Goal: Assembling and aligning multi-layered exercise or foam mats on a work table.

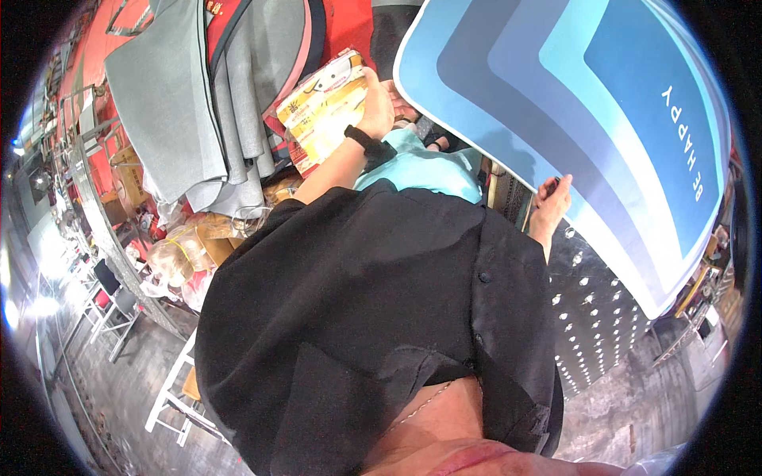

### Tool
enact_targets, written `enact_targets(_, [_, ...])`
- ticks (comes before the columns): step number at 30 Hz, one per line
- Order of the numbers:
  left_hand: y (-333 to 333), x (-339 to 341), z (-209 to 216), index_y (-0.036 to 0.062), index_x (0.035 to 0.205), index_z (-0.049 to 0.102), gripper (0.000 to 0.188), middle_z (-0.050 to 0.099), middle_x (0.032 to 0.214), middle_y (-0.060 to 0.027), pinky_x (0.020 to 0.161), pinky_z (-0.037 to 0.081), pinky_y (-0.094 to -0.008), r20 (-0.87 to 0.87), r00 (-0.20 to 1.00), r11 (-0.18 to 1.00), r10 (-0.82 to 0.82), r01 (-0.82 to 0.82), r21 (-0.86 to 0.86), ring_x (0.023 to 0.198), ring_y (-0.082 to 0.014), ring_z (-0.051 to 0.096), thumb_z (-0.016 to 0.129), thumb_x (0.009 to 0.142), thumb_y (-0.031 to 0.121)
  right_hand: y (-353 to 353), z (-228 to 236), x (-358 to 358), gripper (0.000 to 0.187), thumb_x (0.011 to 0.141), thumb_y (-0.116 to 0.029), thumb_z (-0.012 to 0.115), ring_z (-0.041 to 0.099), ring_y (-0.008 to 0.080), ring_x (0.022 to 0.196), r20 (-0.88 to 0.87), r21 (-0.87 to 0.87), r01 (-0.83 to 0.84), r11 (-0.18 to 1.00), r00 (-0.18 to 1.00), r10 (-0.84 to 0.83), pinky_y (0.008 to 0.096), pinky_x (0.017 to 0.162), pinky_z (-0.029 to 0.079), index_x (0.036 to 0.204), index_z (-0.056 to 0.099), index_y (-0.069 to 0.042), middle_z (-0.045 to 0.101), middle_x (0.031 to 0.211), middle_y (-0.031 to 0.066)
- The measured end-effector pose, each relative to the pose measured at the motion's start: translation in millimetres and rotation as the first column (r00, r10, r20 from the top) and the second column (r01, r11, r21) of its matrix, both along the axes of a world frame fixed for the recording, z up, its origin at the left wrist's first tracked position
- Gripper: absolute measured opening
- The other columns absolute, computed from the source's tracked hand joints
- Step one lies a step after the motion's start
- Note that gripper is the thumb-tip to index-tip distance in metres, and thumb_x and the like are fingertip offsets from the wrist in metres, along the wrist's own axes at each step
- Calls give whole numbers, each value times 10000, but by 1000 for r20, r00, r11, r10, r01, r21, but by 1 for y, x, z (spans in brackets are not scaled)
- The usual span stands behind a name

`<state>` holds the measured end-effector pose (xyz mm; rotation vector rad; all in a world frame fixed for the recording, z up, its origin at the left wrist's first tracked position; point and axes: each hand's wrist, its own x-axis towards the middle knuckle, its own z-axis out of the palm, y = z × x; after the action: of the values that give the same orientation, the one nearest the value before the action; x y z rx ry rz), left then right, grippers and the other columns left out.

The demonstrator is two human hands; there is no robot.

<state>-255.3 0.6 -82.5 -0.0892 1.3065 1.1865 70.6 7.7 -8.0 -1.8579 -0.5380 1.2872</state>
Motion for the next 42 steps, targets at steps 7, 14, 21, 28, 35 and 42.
enact_targets(7, [3, -8, -8, 20, 1098, 483, 656, 593, 956, -89, 632, 464, -279, -21, 983, 968, -183, 184, 173, 794, -153, 562, 289, 864, 602, -26, -14, 92, 342, 781, -284, 667, 337, 72, 360, 227, 137, 252, 958, 933, -278, 222, 346, 293, 600, 440, -103, 402, 469, -11])
enact_targets(14, [4, 6, -21, 17, 1110, 468, 406, 550, 1033, -97, 749, 467, -331, -126, 986, 971, -109, 133, 199, 909, -171, 545, 414, 917, 370, -63, -30, 179, 247, 831, -257, 582, 349, 79, 365, 186, 91, 638, 764, 743, -643, 219, 343, 310, 758, 481, -44, 590, 725, 115])
enact_targets(21, [15, 2, 39, 5, 1241, 400, 909, 460, 1250, -152, 999, 287, -398, 271, 962, 931, 32, -127, 342, 1156, -266, 425, 147, 770, 740, -53, -49, 236, 291, 867, -266, 518, 308, 89, 356, 71, 73, 661, 746, 743, -665, 216, 341, 271, 882, 475, 22, 599, 938, 237])
enact_targets(28, [19, -19, 25, -29, 1159, 469, 980, 525, 1163, -161, 955, 325, -407, 264, 964, 927, 43, -137, 349, 1085, -279, 472, 119, 730, 780, -37, -38, 252, 247, 855, -232, 535, 368, 107, 448, 103, 6, 695, 719, 715, -692, 232, 391, 267, 760, 485, -10, 478, 607, 40])
enact_targets(35, [26, -11, 34, -4, 1084, 537, 907, 579, 1076, -139, 930, 357, -415, 271, 959, 921, 84, -178, 345, 1040, -266, 507, 133, 768, 744, -45, -66, 316, 243, 873, -222, 510, 338, 109, 421, 106, 57, 704, 708, 701, -705, 246, 393, 273, 772, 455, -8, 516, 665, 68])
enact_targets(42, [48, 5, 71, -4, 1110, 527, 861, 559, 1109, -150, 913, 371, -431, 85, 986, 979, 142, -152, 138, 1029, -266, 508, 206, 785, 725, -48, -75, 339, 243, 869, -201, 523, 341, 110, 422, 101, 72, 762, 644, 636, -765, 245, 403, 279, 754, 446, -1, 479, 624, 50])
